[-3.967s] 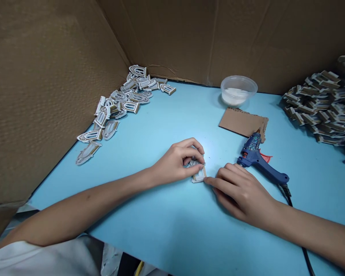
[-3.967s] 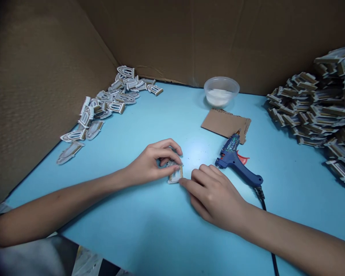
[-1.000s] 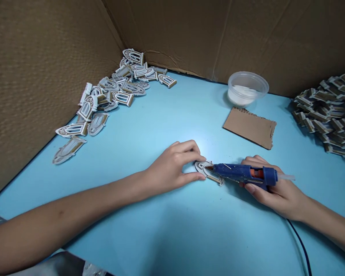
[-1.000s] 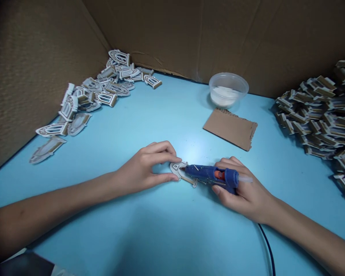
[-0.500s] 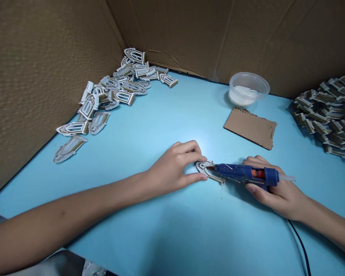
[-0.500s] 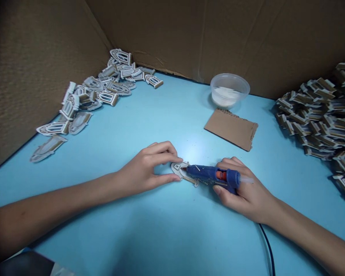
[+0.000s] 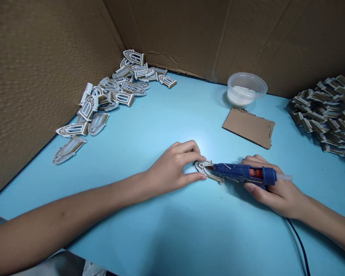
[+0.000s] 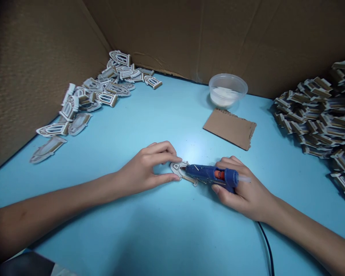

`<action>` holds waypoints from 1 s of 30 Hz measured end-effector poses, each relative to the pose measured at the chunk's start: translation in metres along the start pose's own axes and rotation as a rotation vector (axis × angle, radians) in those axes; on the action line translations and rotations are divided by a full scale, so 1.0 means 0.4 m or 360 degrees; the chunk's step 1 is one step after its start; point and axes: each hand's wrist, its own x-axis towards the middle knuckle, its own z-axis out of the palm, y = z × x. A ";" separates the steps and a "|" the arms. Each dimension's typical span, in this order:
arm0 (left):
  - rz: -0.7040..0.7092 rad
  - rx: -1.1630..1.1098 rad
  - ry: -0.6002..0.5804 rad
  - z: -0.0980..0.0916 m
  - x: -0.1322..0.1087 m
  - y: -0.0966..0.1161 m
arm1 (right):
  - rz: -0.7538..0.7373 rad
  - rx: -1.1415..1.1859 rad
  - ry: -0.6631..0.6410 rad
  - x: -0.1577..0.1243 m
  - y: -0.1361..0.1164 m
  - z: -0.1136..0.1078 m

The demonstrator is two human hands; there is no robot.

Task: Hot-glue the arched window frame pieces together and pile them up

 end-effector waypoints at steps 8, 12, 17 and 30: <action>-0.0005 -0.0006 0.0005 0.003 0.001 -0.001 | 0.0002 0.0014 0.0002 -0.002 0.001 0.002; -0.0001 -0.0004 0.0007 0.004 0.000 -0.002 | 0.0006 0.0053 0.0001 -0.004 0.005 0.005; -0.0008 -0.0012 0.0002 0.004 -0.001 -0.003 | 0.0010 0.0067 -0.0007 -0.006 0.007 0.007; 0.0017 0.0002 0.0013 0.003 -0.001 -0.003 | 0.0000 0.0019 0.0000 -0.001 0.004 0.002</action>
